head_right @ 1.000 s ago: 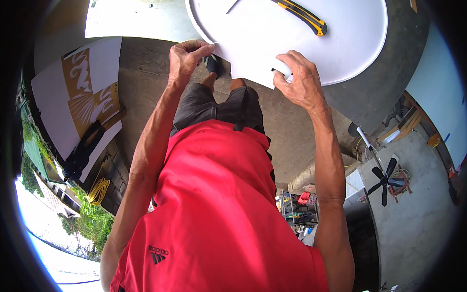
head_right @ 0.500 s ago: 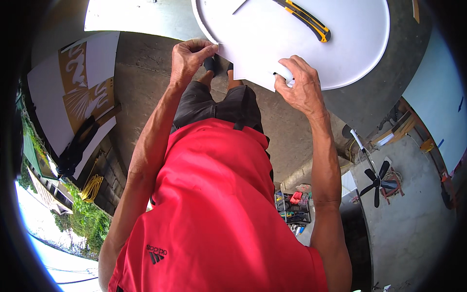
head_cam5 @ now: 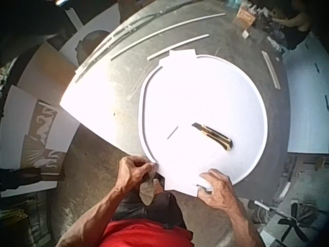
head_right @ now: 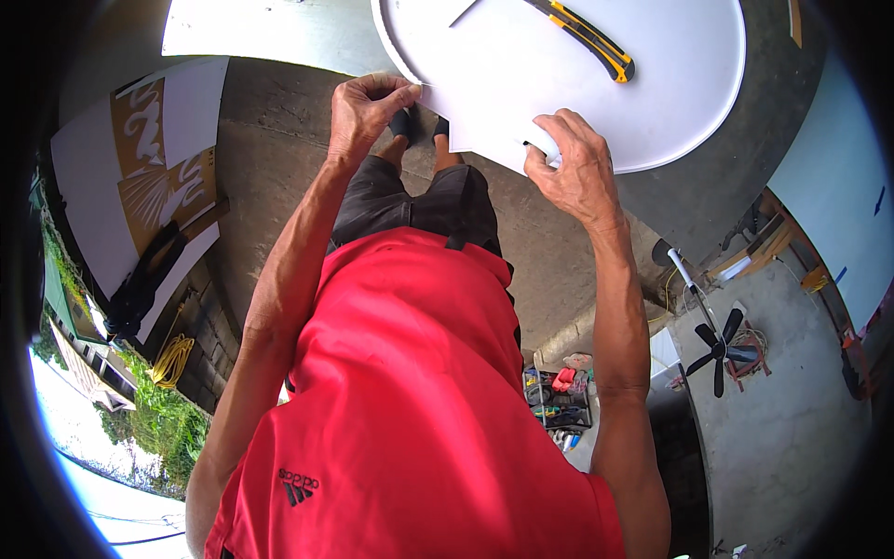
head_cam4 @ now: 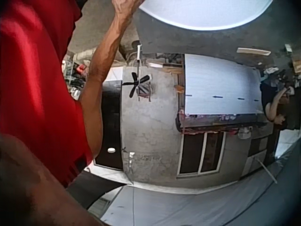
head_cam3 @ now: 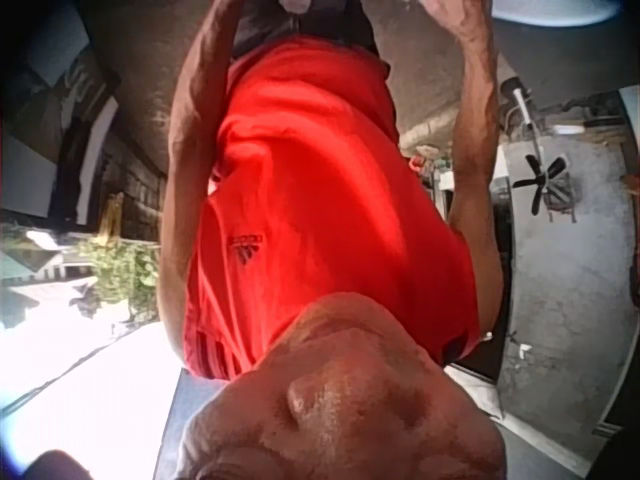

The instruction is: The person uses a utility knife to cut small strips of white material and then applies glue to attach them to a large white circular board. They repeatedly cut, align, and press the strips onto the board's edge, working on one section at a time.

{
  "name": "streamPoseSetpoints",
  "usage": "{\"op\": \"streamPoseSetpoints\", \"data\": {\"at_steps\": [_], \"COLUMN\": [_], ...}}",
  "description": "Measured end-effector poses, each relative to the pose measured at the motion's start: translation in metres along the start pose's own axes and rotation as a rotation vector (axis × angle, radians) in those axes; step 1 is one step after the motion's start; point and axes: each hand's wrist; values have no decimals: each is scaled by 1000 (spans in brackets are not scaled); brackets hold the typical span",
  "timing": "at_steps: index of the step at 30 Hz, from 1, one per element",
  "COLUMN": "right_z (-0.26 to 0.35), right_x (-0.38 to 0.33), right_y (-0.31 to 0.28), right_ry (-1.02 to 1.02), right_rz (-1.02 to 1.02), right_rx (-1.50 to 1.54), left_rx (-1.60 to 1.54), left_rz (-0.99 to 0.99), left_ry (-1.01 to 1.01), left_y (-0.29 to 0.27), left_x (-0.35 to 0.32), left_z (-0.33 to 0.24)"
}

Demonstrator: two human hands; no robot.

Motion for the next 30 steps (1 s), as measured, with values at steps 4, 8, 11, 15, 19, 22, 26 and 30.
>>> {"op": "streamPoseSetpoints", "data": {"at_steps": [4,8,11,15,19,22,26,30], "right_z": [2,2,3,3,3,3,4,3], "right_x": [0,-1,0,0,0,0,0,-1], "right_y": [1,2,2,1,2,2,2,2], "right_ry": [-5,-9,-23,-20,-32,-39,-36,-37], "right_rz": [-6,-19,-22,-21,-25,-30,-26,-28], "right_rx": [-4,-4,-22,-15,-22,-26,-34,-37], "left_rx": [-1,25,-3,19,15,18,-1,-7], "left_rz": [-1,-10,-29,-8,-7,-7,-25,-25], "left_ry": [8,-4,-1,-4,-2,0,9,12], "left_y": [-1,0,1,-1,0,-1,0,0], "left_x": [1,-2,-3,1,2,0,1,0], "left_z": [2,-2,-6,1,3,0,-3,-4]}}
Point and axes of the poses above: each hand's wrist, its own x-axis towards the middle knuckle, its own y-axis out of the palm, z = x × y, and after that the axes turned 11 degrees about -y, right-handed
